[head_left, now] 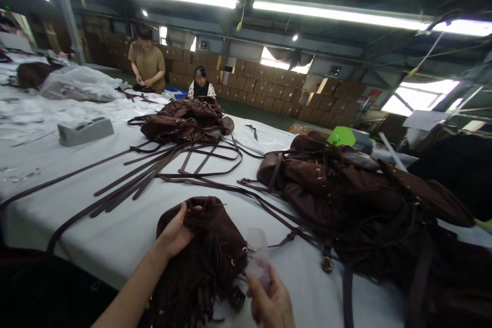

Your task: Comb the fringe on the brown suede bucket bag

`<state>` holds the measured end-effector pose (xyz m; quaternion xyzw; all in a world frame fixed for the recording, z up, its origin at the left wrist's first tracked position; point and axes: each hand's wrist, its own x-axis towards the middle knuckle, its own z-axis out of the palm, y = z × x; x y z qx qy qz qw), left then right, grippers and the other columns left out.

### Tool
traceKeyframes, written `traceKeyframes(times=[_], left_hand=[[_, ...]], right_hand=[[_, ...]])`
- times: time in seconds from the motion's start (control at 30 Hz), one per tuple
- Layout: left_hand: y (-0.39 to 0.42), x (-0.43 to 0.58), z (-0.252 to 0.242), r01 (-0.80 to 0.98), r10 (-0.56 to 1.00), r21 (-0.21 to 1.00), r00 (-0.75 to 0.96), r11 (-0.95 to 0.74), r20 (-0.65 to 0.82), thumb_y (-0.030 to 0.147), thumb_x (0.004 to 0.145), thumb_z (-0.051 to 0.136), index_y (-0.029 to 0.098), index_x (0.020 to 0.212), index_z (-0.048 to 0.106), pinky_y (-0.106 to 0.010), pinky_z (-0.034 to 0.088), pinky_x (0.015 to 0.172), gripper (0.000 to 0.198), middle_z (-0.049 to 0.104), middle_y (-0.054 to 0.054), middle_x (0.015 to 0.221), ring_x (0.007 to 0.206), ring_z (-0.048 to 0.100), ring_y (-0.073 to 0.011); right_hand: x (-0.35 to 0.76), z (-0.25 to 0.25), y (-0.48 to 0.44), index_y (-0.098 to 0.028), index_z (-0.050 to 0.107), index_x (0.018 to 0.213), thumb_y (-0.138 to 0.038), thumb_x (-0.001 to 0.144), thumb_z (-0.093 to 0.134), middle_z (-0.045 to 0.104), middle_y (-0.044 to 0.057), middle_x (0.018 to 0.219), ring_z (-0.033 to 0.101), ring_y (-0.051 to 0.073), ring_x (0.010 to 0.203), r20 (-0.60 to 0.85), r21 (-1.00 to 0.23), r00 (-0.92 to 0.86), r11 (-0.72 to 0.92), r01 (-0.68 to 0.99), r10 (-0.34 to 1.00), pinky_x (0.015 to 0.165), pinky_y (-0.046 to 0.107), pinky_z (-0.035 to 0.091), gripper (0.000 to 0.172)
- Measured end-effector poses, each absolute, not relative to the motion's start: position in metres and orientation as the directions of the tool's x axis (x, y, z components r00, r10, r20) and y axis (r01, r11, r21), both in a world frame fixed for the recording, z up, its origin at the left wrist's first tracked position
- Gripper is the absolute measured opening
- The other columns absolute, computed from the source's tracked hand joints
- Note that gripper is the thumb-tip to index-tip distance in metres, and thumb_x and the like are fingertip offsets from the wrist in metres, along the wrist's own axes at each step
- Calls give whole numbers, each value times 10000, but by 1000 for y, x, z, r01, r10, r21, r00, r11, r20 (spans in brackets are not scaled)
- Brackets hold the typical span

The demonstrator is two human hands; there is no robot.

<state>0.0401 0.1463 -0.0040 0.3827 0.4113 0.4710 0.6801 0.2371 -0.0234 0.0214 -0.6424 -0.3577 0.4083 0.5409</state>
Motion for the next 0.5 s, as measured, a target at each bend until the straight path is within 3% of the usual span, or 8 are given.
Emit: traceKeyframes(times=[0.07, 0.13, 0.17, 0.27, 0.33, 0.4, 0.5], left_hand=[[132, 22, -6, -522, 895, 731, 323, 439, -307, 422, 971, 393, 128, 1009, 657, -382, 565, 799, 396, 728, -121, 943, 877, 695, -238], [111, 11, -9, -644, 857, 569, 333, 511, -393, 373, 948, 489, 119, 1049, 647, -378, 571, 816, 315, 718, -128, 1007, 935, 688, -241], [100, 8, -10, -673, 860, 553, 273, 491, -430, 331, 929, 538, 125, 1051, 645, -365, 575, 816, 262, 712, -118, 1035, 951, 685, -234], [69, 14, -11, -648, 873, 643, 69, 408, -484, 196, 854, 643, 146, 1020, 633, -315, 584, 794, 174, 695, -82, 1078, 950, 686, -204], [57, 25, -10, -538, 880, 723, 83, 434, -467, 205, 820, 688, 148, 1059, 602, -280, 581, 745, 260, 682, -85, 1075, 934, 692, -203], [55, 38, -10, -361, 879, 803, 137, 474, -457, 309, 788, 728, 139, 1108, 557, -228, 550, 588, 400, 674, -94, 1022, 820, 709, -196], [64, 54, -12, -62, 874, 888, 223, 455, -432, 530, 755, 684, 117, 1017, 553, -189, 356, 335, 505, 662, -77, 876, 492, 629, -133]], right_hand=[[260, 19, -24, -144, 536, 1118, -582, 672, 709, 520, -93, 494, 365, 84, 336, -141, -976, 584, -211, 52, 799, 338, 203, 279, 649], [265, 12, -26, -157, 557, 1070, -568, 676, 688, 586, -56, 546, 376, 91, 339, -136, -961, 622, -255, 107, 771, 343, 219, 307, 584], [261, 6, -26, -164, 570, 1049, -563, 688, 669, 630, -27, 595, 414, 105, 354, -146, -953, 605, -276, 127, 782, 359, 234, 345, 547], [231, -16, -24, -181, 609, 1012, -504, 679, 669, 718, 54, 793, 628, 205, 596, -122, -941, 547, -272, 202, 828, 573, 301, 506, 468], [211, -30, -21, -184, 625, 1009, -450, 659, 677, 732, 75, 872, 672, 265, 807, -91, -947, 512, -234, 221, 854, 747, 333, 519, 443], [199, -40, -19, -177, 627, 1015, -419, 658, 668, 735, 82, 896, 674, 283, 846, -93, -955, 464, -211, 210, 881, 791, 358, 512, 433], [200, -45, -15, -161, 621, 1015, -429, 663, 680, 742, 89, 883, 684, 282, 815, -133, -977, 409, -189, 100, 903, 764, 369, 525, 446]])
